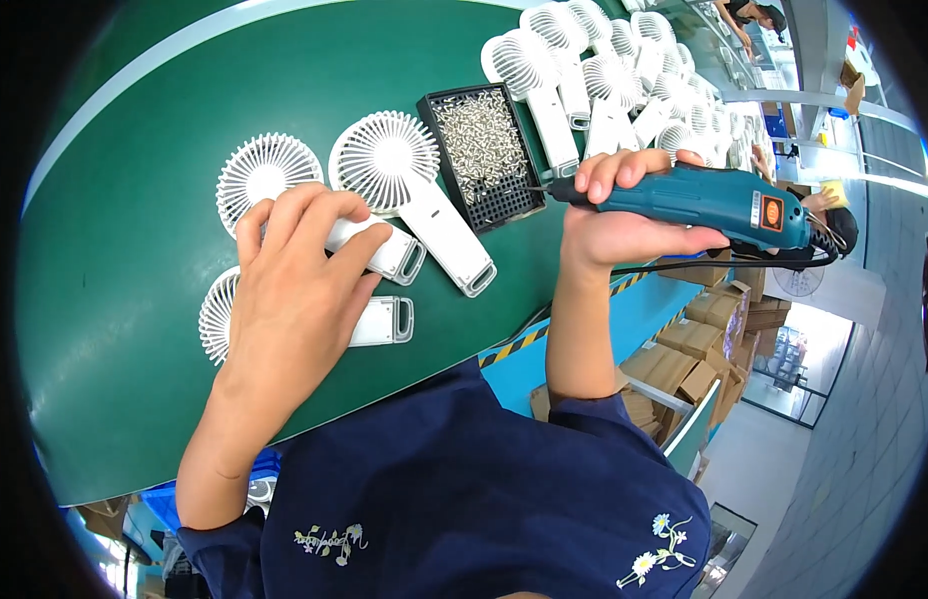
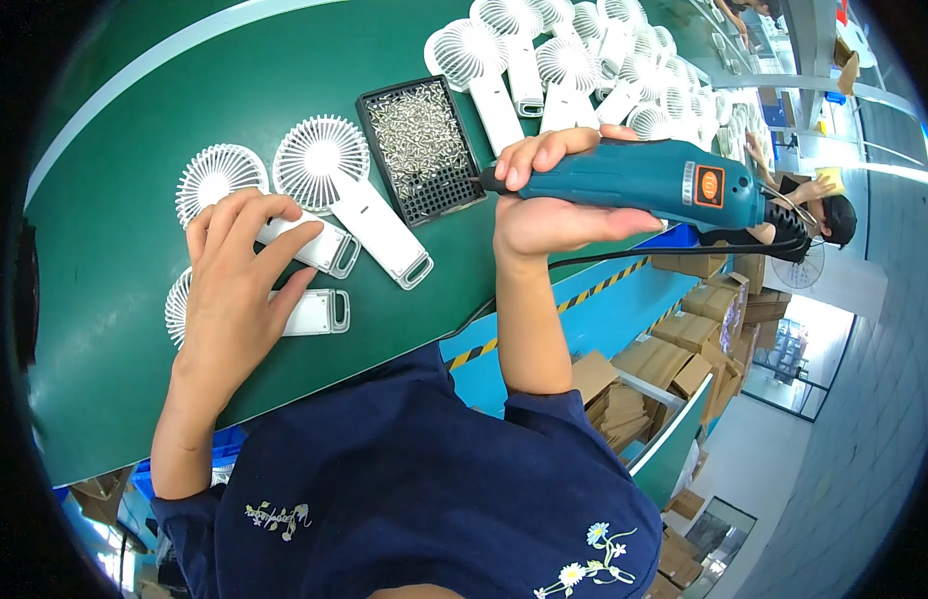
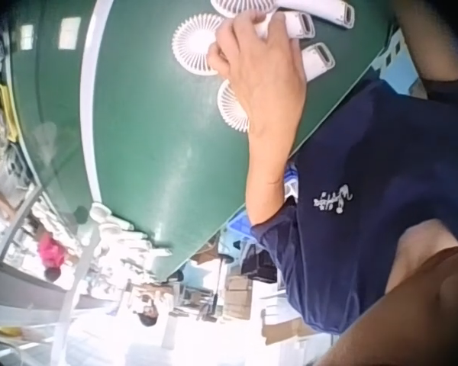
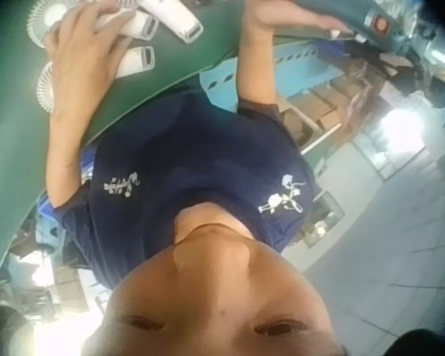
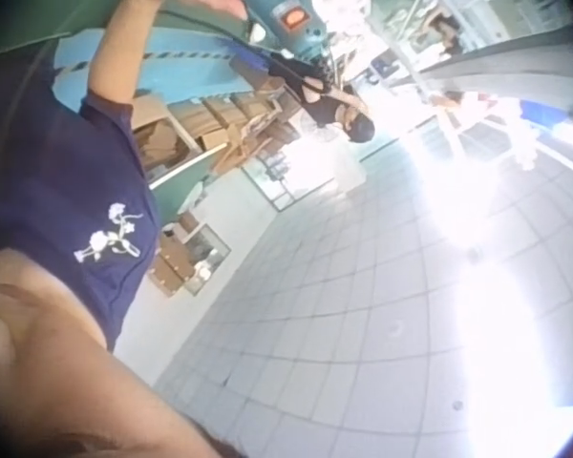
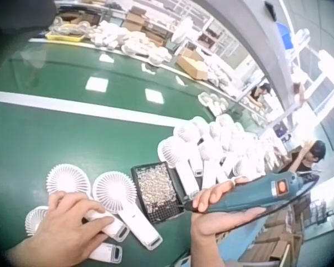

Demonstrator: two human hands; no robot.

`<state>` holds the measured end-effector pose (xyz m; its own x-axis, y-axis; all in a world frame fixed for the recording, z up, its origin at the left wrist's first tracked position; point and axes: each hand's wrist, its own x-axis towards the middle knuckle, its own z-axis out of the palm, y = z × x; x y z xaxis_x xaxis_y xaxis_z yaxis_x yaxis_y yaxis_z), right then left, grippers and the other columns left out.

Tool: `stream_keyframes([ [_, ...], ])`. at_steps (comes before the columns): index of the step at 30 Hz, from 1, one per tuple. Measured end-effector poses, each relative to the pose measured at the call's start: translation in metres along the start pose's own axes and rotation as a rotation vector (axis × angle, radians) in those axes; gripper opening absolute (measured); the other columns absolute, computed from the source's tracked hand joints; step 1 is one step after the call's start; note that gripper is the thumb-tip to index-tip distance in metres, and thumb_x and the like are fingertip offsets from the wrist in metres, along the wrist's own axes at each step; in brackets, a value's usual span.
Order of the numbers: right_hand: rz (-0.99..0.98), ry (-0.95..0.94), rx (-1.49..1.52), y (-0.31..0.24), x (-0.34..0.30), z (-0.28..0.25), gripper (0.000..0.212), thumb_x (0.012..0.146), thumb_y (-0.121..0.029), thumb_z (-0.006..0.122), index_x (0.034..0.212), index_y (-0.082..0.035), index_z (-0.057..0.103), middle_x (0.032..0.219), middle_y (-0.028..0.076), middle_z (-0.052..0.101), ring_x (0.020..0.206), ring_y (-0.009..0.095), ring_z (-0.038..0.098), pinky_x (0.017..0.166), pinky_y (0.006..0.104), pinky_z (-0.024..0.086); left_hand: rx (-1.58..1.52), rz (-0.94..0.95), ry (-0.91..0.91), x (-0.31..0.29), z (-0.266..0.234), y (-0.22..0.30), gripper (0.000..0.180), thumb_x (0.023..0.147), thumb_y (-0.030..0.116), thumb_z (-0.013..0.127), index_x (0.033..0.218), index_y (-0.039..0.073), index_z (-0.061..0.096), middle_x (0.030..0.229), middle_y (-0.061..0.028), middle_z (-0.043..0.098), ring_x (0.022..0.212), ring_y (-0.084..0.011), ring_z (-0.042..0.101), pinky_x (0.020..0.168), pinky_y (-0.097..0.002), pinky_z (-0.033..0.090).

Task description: The person assembles small handheld fans by taking screws from a tray and fastening them into the fan handles using an electric screwdriver, then pushes the fans down the conveyor line.

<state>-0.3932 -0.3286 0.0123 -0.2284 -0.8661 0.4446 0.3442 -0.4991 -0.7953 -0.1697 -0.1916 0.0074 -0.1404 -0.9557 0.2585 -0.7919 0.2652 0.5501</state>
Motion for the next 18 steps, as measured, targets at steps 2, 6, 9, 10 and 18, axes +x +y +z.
stream_keyframes([
  [2, 0.009, -0.015, -0.003, 0.0, 0.0, -0.002, 0.087, 0.08, -0.091, 0.023, 0.115, -0.015, 0.047, 0.062, 0.003, 0.046, 0.039, 0.014, 0.04, 0.036, 0.0301, 0.036, 0.017, 0.004, 0.005, 0.0, -0.001, 0.002, 0.035, 0.07, 0.004, 0.077, 0.103, 0.006, 0.069, 0.115, -0.0052, 0.057, 0.116, -0.0268, 0.051, 0.099, -0.0471, 0.035],
  [6, -0.009, -0.081, 0.1, -0.009, -0.004, 0.008, 0.084, 0.083, -0.088, 0.029, 0.115, -0.013, 0.047, 0.063, 0.002, 0.046, 0.039, 0.013, 0.039, 0.035, 0.0289, 0.036, 0.006, 0.001, -0.003, 0.001, -0.002, 0.0, 0.035, 0.07, 0.005, 0.078, 0.103, 0.007, 0.069, 0.114, -0.005, 0.057, 0.115, -0.0265, 0.051, 0.099, -0.0465, 0.035],
  [9, 0.018, -0.174, 0.272, -0.027, -0.013, 0.019, 0.076, 0.087, -0.082, 0.037, 0.117, -0.013, 0.047, 0.068, 0.001, 0.048, 0.041, 0.011, 0.041, 0.036, 0.0266, 0.036, -0.056, 0.053, 0.092, 0.003, -0.001, 0.003, 0.035, 0.068, 0.007, 0.079, 0.101, 0.008, 0.069, 0.103, -0.003, 0.058, 0.105, -0.0251, 0.055, 0.094, -0.0447, 0.037],
  [10, 0.041, -0.252, 0.291, -0.035, -0.017, 0.021, 0.074, 0.089, -0.079, 0.039, 0.12, -0.013, 0.048, 0.07, 0.001, 0.048, 0.042, 0.01, 0.041, 0.037, 0.0259, 0.036, -0.1, 0.066, 0.119, 0.001, -0.002, 0.005, 0.035, 0.067, 0.008, 0.08, 0.1, 0.008, 0.069, 0.098, -0.0023, 0.058, 0.1, -0.0246, 0.056, 0.092, -0.0438, 0.037],
  [18, 0.216, -0.506, 0.463, -0.063, -0.051, 0.05, 0.067, 0.094, -0.067, 0.046, 0.129, -0.01, 0.044, 0.077, 0.004, 0.051, 0.048, 0.014, 0.051, 0.041, 0.0294, 0.045, -0.404, 0.161, 0.182, -0.003, 0.01, 0.012, 0.023, 0.063, 0.008, 0.084, 0.08, 0.009, 0.069, 0.072, 0.0018, 0.053, 0.073, -0.0187, 0.053, 0.077, -0.036, 0.038],
])
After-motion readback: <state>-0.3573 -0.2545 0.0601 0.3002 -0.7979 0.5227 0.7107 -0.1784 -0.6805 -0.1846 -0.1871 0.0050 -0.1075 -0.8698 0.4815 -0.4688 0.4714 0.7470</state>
